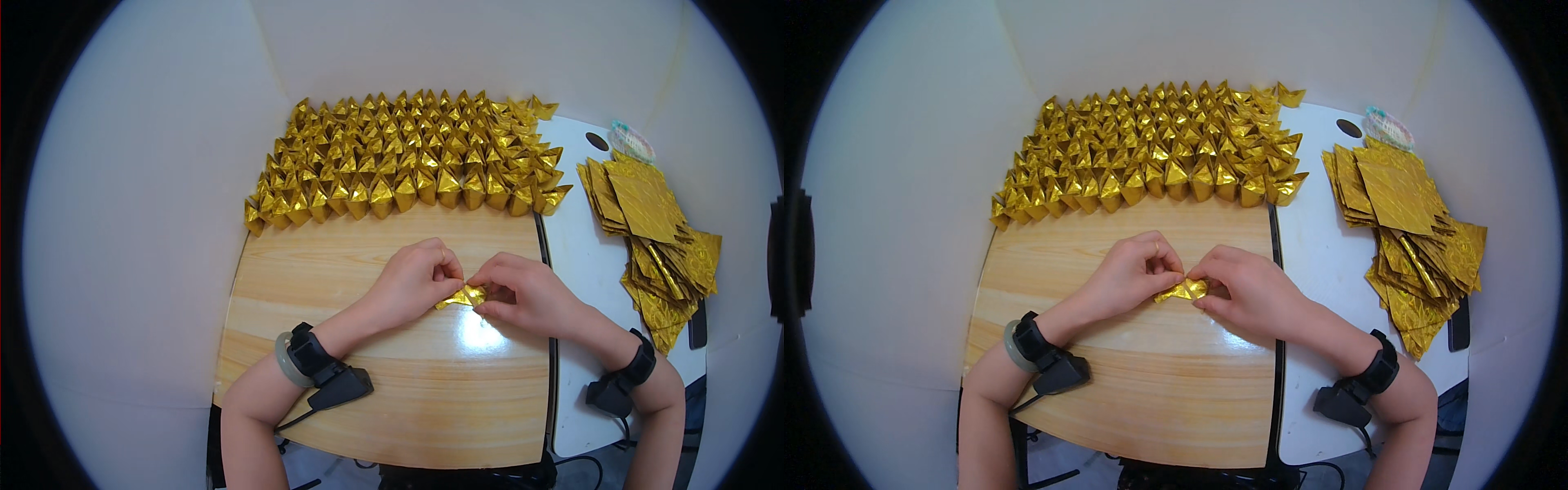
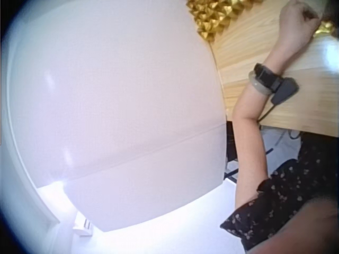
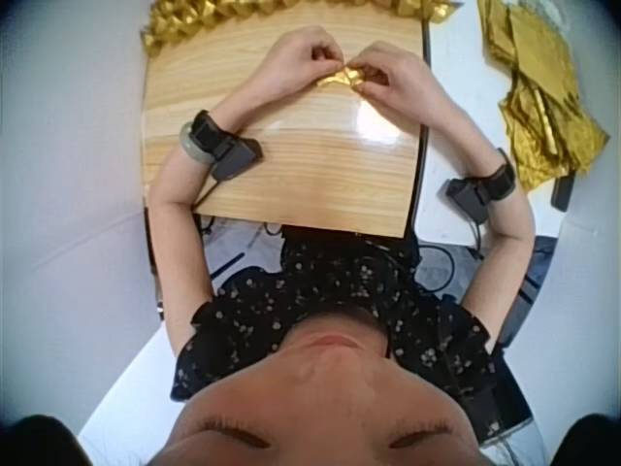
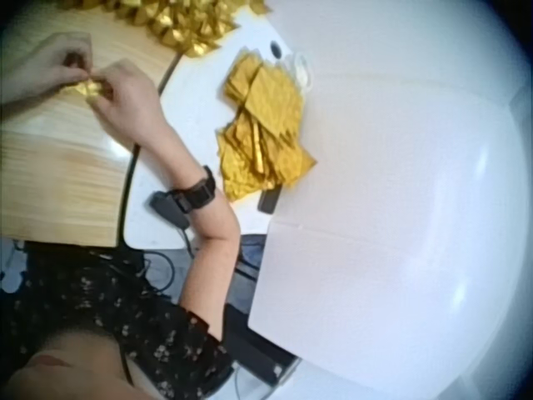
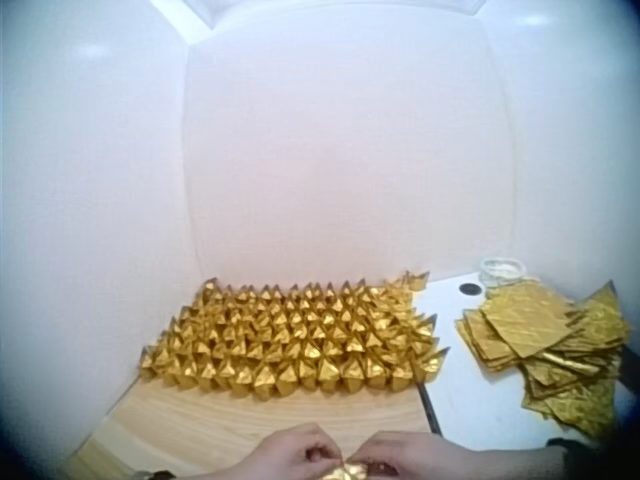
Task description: Folding gold foil paper into ceremonial paper ingots.
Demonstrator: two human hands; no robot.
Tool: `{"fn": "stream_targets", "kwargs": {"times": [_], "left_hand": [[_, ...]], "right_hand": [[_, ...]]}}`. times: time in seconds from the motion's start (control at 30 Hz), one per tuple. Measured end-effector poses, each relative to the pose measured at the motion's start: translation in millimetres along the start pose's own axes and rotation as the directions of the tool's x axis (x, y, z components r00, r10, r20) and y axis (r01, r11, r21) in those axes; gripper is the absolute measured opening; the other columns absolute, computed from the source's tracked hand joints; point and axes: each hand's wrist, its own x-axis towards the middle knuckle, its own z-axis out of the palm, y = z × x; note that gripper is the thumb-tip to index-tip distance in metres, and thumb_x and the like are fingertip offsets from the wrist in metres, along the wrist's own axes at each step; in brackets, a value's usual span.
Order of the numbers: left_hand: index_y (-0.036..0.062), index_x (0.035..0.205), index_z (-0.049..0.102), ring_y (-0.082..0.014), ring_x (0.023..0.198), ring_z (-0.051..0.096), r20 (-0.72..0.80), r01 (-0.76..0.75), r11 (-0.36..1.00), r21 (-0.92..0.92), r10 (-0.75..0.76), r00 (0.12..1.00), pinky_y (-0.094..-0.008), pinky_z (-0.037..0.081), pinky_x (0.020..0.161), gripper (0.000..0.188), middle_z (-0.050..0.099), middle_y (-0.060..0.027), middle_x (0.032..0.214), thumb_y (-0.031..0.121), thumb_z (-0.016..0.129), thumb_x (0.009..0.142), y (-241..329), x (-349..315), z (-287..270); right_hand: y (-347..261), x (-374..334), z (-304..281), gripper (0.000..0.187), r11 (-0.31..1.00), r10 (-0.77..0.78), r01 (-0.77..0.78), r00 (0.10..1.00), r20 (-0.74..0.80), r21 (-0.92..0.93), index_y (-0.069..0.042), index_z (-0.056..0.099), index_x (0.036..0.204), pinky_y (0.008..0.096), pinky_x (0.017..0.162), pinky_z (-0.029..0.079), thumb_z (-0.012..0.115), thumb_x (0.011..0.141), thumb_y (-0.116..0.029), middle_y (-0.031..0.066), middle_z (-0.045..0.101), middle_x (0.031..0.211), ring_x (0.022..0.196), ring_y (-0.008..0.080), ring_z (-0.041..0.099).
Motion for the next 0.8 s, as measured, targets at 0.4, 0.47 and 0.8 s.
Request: {"fn": "stream_targets", "kwargs": {"times": [0.4,0.47,0.8], "left_hand": [[0.004,0.09,0.06,-0.0226,0.079,0.057,-0.005,-0.217,0.95,0.224,0.223,0.975,-0.0316,0.048,0.067,0.025,0.055,-0.0083,0.086,0.015,0.073,0.073,12.7,-8.3,-3.0],[0.0044,0.093,0.058,-0.0282,0.085,0.056,0.011,-0.232,0.919,0.32,0.241,0.971,-0.0359,0.049,0.073,0.027,0.053,-0.0102,0.089,0.015,0.071,0.071,13.8,-8.9,-4.4],[0.0045,0.088,0.062,-0.0265,0.081,0.058,-0.056,-0.22,0.925,0.309,0.249,0.967,-0.035,0.048,0.066,0.016,0.058,-0.0097,0.085,0.008,0.064,0.072,8.1,-8.7,-1.0]], "right_hand": [[-8.0,-2.5,-0.3,0.026,0.994,0.001,-0.011,0.996,-0.091,-0.11,-0.005,0.055,0.099,0.037,0.07,0.051,0.065,0.077,-0.014,0.011,0.061,0.087,0.079,0.0267,0.063],[-5.1,-2.7,-0.5,0.026,0.995,-0.02,0.011,0.996,-0.091,-0.099,-0.005,0.054,0.1,0.0366,0.07,0.051,0.065,0.077,-0.014,0.0111,0.061,0.087,0.078,0.0263,0.063],[-1.5,-3.7,-0.7,0.026,0.998,-0.051,0.048,0.994,-0.098,-0.033,-0.004,0.054,0.099,0.0342,0.069,0.052,0.064,0.076,-0.009,0.0113,0.06,0.087,0.077,0.0253,0.063]]}}
